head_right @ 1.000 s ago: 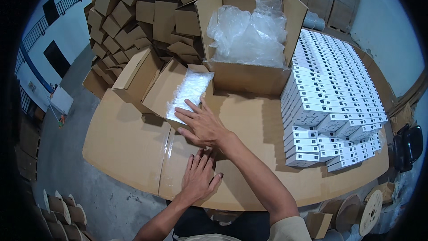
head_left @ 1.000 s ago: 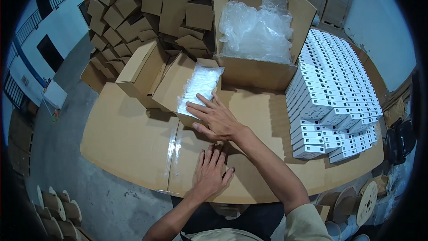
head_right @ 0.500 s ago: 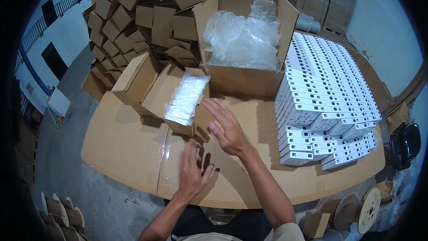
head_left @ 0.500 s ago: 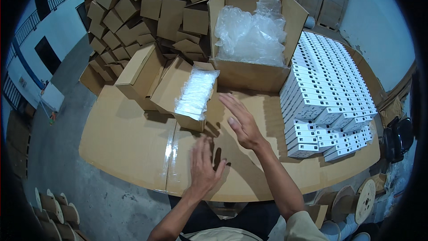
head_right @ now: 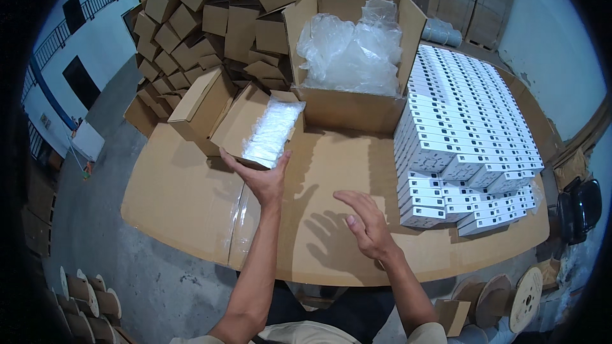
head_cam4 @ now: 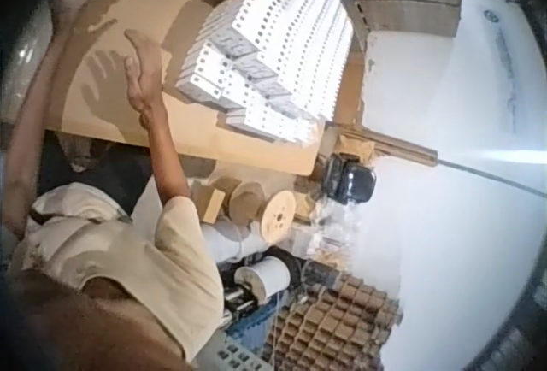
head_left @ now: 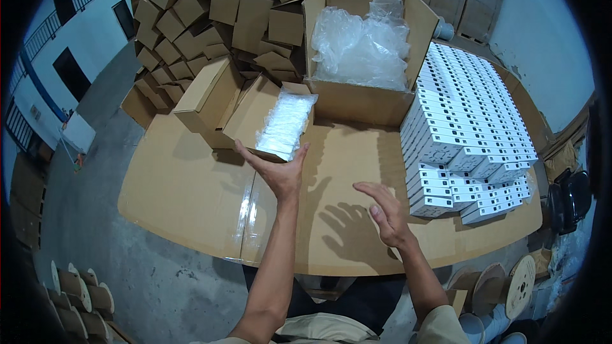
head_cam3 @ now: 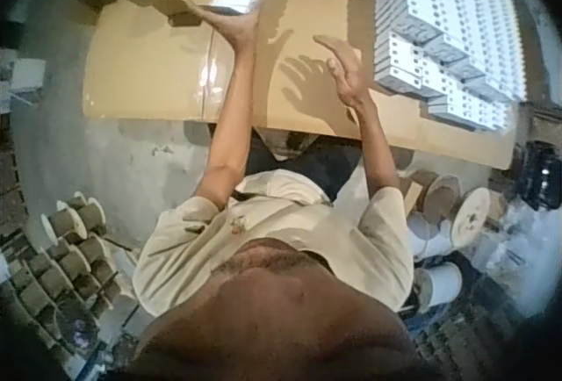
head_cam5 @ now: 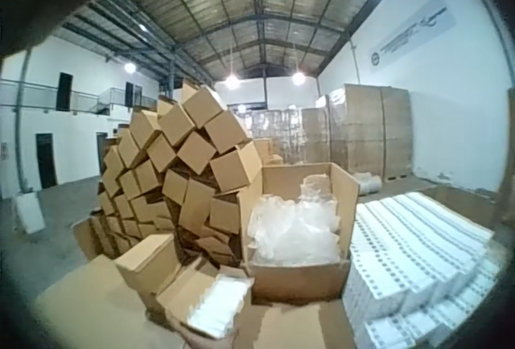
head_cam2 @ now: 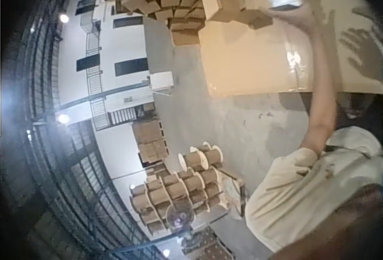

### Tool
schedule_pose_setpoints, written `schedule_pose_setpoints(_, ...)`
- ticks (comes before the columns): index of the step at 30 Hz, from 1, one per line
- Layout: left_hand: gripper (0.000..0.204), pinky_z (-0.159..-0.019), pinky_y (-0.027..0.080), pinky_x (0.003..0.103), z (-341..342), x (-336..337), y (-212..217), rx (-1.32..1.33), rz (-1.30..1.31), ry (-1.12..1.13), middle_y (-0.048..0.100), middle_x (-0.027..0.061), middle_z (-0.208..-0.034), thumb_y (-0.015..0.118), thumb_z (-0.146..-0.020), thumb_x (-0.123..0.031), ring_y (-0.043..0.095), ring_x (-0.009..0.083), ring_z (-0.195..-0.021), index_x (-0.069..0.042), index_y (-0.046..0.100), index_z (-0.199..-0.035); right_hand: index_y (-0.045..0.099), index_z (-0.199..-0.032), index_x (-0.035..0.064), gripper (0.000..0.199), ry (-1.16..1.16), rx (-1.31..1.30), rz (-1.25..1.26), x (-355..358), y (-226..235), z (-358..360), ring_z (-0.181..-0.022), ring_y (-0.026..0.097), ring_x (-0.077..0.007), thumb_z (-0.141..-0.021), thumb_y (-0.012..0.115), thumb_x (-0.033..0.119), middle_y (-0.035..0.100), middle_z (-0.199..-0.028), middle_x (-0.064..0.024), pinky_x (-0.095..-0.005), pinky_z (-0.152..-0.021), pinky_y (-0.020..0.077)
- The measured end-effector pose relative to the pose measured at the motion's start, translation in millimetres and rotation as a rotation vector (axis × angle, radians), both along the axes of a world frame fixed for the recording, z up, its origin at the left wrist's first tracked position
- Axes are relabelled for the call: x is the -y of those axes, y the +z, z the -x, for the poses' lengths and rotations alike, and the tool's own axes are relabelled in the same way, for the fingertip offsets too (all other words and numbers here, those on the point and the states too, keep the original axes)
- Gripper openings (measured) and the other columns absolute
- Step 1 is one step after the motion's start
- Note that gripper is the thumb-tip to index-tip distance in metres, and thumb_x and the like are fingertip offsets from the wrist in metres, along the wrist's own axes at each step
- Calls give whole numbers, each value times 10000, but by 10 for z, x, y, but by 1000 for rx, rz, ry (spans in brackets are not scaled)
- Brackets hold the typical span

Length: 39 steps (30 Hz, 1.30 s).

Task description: Packing small white product boxes into bubble wrap bags and placing them into larger cardboard boxes.

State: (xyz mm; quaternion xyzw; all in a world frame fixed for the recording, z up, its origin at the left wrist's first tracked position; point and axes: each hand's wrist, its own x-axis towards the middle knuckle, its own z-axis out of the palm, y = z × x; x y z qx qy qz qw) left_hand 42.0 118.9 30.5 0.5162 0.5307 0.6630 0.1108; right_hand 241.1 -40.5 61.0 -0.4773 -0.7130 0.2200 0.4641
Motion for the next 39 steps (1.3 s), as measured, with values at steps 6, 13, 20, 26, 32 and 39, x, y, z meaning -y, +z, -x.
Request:
schedule_pose_setpoints(6,1318,-1194,248,560,54,-86,-75,-91,98,7,185,269,-1585,952,-637,-240,253,466,-1438,-73,50,-1584,584,-1323,26,416,74,41,119,348,-60,33,-1242,526,-381,-982,474,236,591,-1334,-192,-462,-1089,383)
schedule_pose_setpoints(13,1200,-1202,236,548,239,-48,-155,-118,-18,-44,219,257,-1576,902,-710,-204,248,452,-1453,-72,87,-1581,603,-1303,29,368,89,8,186,501,-121,140,-1193,555,-369,-1004,458,187,621,-1289,-188,-460,-1064,406)
schedule_pose_setpoints(20,1211,-1186,294,470,592,263,-202,232,1,-597,234,210,-1581,894,-689,-97,318,353,-1435,-103,86,-1590,630,-1251,36,299,-16,-182,328,540,-83,210,-1180,588,-308,-965,584,114,619,-1271,-157,-423,-1022,467)
schedule_pose_setpoints(26,1261,-1198,287,414,939,548,-81,27,101,-720,249,142,-1613,932,-637,-150,319,287,-1449,-95,127,-1605,660,-1257,111,403,-189,-160,130,397,-121,129,-1307,515,-324,-862,729,76,475,-1461,-158,-438,-1063,457)
schedule_pose_setpoints(32,1314,-1194,314,414,908,657,-27,156,278,-1024,293,131,-1613,950,-535,-207,360,287,-1440,-67,194,-1599,602,-1386,206,621,-142,101,-19,417,-196,-67,-1456,365,-363,-807,809,117,265,-1628,-188,-440,-1118,415)
schedule_pose_setpoints(39,1214,-1129,404,393,789,764,-94,294,368,-1090,475,113,-1382,962,-466,-202,519,264,-1252,-122,315,-1490,326,-1572,187,1005,-187,38,-66,525,-383,-92,-1487,292,-383,-744,885,287,204,-1647,-191,-467,-1189,318)
